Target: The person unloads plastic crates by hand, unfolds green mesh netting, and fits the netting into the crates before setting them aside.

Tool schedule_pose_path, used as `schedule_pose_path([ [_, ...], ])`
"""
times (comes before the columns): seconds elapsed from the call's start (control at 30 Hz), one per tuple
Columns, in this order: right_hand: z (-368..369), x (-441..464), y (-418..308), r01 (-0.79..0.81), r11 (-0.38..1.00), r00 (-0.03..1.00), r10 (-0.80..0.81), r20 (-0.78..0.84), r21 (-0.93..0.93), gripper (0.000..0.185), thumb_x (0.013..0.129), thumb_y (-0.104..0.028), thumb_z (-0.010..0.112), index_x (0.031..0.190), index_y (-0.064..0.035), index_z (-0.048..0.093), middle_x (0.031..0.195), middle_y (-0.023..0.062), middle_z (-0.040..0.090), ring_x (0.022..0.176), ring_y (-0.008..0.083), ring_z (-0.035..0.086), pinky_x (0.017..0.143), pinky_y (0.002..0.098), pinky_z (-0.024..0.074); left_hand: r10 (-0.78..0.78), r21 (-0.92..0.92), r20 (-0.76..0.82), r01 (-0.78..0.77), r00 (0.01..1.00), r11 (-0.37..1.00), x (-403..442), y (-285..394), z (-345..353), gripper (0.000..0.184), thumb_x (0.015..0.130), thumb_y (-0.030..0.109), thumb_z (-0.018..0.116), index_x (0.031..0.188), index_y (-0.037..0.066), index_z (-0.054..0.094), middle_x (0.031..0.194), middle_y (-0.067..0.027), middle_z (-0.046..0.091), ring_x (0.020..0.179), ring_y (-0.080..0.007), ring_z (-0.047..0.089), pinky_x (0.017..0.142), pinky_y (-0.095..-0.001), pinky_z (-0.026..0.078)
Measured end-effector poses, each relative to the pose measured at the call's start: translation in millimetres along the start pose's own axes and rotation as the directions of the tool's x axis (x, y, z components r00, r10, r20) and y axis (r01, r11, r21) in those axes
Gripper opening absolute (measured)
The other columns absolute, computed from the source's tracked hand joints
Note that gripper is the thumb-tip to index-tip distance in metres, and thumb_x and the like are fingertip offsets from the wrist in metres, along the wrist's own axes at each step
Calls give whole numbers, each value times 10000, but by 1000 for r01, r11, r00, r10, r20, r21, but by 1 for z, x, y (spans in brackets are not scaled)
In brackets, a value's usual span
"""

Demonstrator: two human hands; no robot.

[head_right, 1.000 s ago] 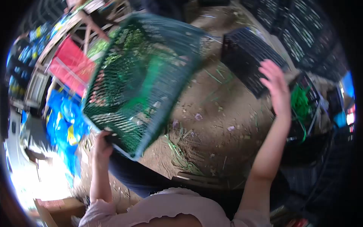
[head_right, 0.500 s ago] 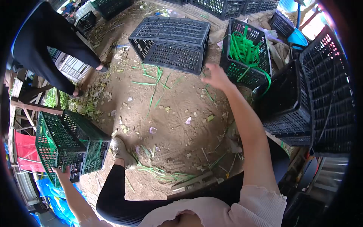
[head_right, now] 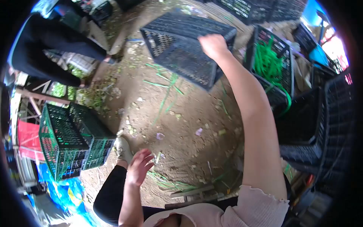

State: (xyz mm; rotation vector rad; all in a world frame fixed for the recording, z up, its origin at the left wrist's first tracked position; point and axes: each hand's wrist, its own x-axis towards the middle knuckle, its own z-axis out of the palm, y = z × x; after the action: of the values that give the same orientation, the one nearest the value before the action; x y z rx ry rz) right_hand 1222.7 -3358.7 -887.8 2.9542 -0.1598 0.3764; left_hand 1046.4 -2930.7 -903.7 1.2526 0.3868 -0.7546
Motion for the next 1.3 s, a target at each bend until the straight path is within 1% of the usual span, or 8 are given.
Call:
schedule_pose_path([
  [0.23, -76, -97, 56, -30, 871, 914, -175, 367, 490, 349, 661, -186, 536, 970, -22, 533, 830, 183, 574, 758, 289, 561, 666, 374, 435, -156, -378, 192, 220, 969, 899, 26, -59, 41, 987, 602, 722, 474, 1294, 105, 134, 1280, -187, 257, 1182, -350, 268, 915, -561, 241],
  [0.37, -6, -174, 24, -153, 680, 744, -399, 536, 717, 278, 651, -162, 544, 888, -16, 536, 796, 178, 574, 746, 312, 546, 645, 393, 415, -230, -311, -36, 207, 973, 927, 6, -85, 63, 466, 814, 421, 464, 1084, 44, 409, 1077, -125, 444, 971, -286, 453, 793, -445, 426],
  [0.53, 56, -264, 81, -301, 540, 940, 307, 149, 786, 302, 621, -256, 647, 829, -40, 611, 807, 141, 591, 807, 293, 543, 716, 370, 418, -358, -250, -189, 308, 914, 918, 27, -172, 83, 150, 756, 69, 427, 894, 10, 434, 898, -111, 475, 822, -256, 497, 651, -394, 475],
  [0.7, 36, -312, 174, -852, 330, 125, 882, -454, 406, 405, 503, -233, 744, 824, -36, 596, 794, 147, 579, 768, 320, 548, 700, 391, 432, -468, -359, 105, 473, 877, 805, 5, -213, 79, 183, 754, 75, 403, 922, 11, 440, 928, -130, 508, 855, -260, 508, 688, -406, 492],
  [0.97, 112, -362, 215, -900, 248, 327, 928, 179, 357, 285, 741, -204, 562, 892, 34, 522, 824, 179, 574, 796, 325, 556, 713, 390, 421, -758, 51, 341, 794, 556, 606, -46, -163, 106, 386, 845, 279, 454, 1116, 5, 422, 1085, -131, 497, 1012, -251, 485, 879, -409, 391],
  [1.13, 30, -331, 81, -89, -411, 446, 798, 405, 907, 128, 751, -192, 565, 761, -68, 533, 576, 35, 519, 479, 126, 518, 429, 241, 407, -380, 425, 404, 197, 832, 883, -51, -114, 126, 348, 854, 248, 455, 1124, 28, 450, 1067, -87, 521, 980, -177, 502, 847, -318, 399],
  [1.23, -110, -316, -47, -170, -412, 793, 482, 372, 895, 55, 782, -98, 552, 756, -54, 532, 629, 18, 549, 523, 88, 525, 473, 211, 421, 473, 536, 527, -708, 706, 459, -64, -69, 159, 411, 800, 132, 549, 1166, 11, 408, 1055, -95, 519, 972, -151, 492, 839, -258, 380],
  [1.3, -153, -323, -101, -169, -358, 903, 318, 290, 918, 62, 794, -107, 547, 786, -45, 540, 649, 1, 544, 568, 58, 515, 484, 201, 417, 409, 449, 589, -703, 697, 552, -95, -48, 172, 415, 820, 133, 527, 1189, 10, 382, 1066, -100, 505, 980, -159, 482, 853, -274, 369],
])
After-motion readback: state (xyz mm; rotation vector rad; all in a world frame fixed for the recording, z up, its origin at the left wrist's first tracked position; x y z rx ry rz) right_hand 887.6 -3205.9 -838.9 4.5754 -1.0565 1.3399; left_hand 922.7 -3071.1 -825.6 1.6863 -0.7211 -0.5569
